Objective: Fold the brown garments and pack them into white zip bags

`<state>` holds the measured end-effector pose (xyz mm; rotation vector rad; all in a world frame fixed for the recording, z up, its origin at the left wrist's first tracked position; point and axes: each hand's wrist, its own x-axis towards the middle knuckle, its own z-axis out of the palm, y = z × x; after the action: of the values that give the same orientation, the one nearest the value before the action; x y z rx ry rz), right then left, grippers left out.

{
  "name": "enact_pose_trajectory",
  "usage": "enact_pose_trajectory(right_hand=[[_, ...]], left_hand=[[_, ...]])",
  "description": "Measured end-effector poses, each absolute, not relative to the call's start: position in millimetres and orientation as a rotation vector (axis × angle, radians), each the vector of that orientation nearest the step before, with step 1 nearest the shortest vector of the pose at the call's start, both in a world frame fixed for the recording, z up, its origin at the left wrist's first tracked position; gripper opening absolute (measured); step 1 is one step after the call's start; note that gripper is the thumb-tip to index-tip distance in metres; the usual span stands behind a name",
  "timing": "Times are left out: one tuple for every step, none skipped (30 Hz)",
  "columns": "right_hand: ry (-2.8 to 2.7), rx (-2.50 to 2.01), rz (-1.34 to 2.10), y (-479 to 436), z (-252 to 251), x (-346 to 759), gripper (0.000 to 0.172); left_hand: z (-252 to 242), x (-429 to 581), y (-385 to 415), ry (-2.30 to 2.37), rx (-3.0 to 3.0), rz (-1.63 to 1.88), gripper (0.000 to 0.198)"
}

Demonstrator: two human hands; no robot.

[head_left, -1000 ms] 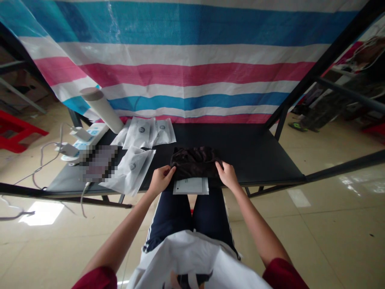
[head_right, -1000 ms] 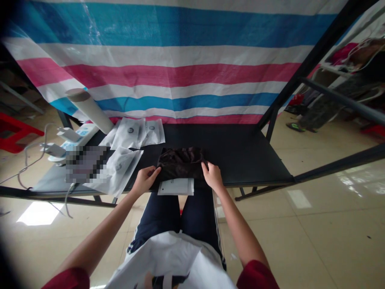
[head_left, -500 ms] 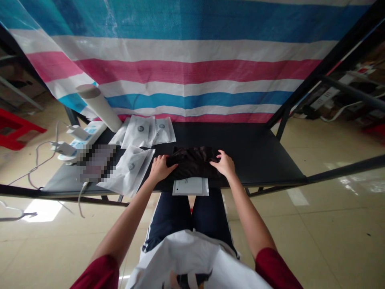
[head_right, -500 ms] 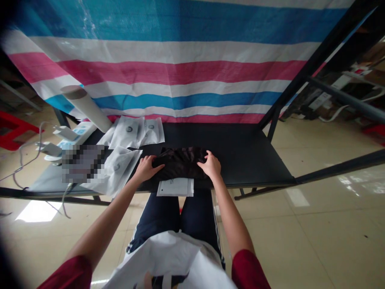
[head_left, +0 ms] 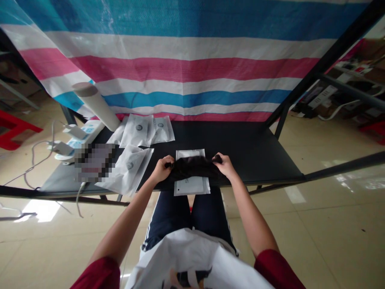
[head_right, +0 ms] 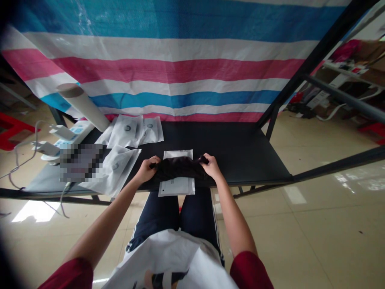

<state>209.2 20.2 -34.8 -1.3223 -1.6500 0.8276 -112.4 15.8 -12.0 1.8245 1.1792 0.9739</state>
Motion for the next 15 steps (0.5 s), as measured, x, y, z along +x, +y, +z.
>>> enact_pose_trajectory(right_hand=[[-1.707, -1.272, 0.81, 16.6, -34.0, 211.2, 0.016], [-1.749, -1.23, 0.798, 13.8, -33.1, 212.9, 0.019], [-1.772, -1.201, 0.792, 11.8, -31.9, 214.2, 0.021], [-1.779, -1.182, 0.792, 10.6, -30.8, 215.1, 0.021], [-1.779, -1.165, 0.798, 10.1, -29.8, 215.7, 0.021], [-1.779, -1.149, 0.806, 10.0, -29.0, 216.1, 0.02], [-1.777, -1.133, 0.813, 10.0, -28.4, 216.3, 0.021], [-1.776, -1.12, 0.814, 9.8, -28.1, 216.5, 0.022], [-1.783, -1.116, 0.81, 9.0, -28.1, 216.6, 0.023], [-1.801, -1.125, 0.797, 7.4, -28.3, 216.8, 0.025], [-1.832, -1.147, 0.771, 4.9, -28.5, 217.2, 0.028], [-1.875, -1.178, 0.732, 1.4, -28.6, 217.7, 0.03], [-1.922, -1.211, 0.683, -2.8, -28.3, 218.6, 0.032], [-1.967, -1.242, 0.627, -7.7, -27.8, 219.8, 0.033], [-2.002, -1.268, 0.574, -13.0, -26.9, 221.4, 0.033]], left_hand=[[-12.2, -112.7, 15.0, 1.187, 1.851, 0.956, 0.014], [-12.4, -113.3, 14.4, 1.199, 1.877, 0.94, 0.016], [-12.5, -114.0, 14.0, 1.208, 1.9, 0.933, 0.019], [-12.7, -114.9, 13.6, 1.212, 1.922, 0.934, 0.021], [-12.9, -115.9, 13.3, 1.213, 1.947, 0.943, 0.023], [-13.1, -116.9, 12.9, 1.214, 1.974, 0.955, 0.024], [-13.5, -117.8, 12.5, 1.217, 2.004, 0.964, 0.025], [-13.8, -118.7, 11.8, 1.224, 2.034, 0.968, 0.025], [-14.2, -119.4, 11.0, 1.235, 2.062, 0.969, 0.025], [-14.7, -119.9, 9.9, 1.249, 2.085, 0.966, 0.026], [-15.1, -120.4, 8.5, 1.265, 2.102, 0.964, 0.026], [-15.4, -120.8, 6.8, 1.282, 2.117, 0.961, 0.027], [-15.7, -121.4, 4.9, 1.301, 2.135, 0.956, 0.028], [-15.9, -122.3, 2.7, 1.32, 2.156, 0.951, 0.029], [-16.0, -123.6, 0.3, 1.339, 2.181, 0.945, 0.03]])
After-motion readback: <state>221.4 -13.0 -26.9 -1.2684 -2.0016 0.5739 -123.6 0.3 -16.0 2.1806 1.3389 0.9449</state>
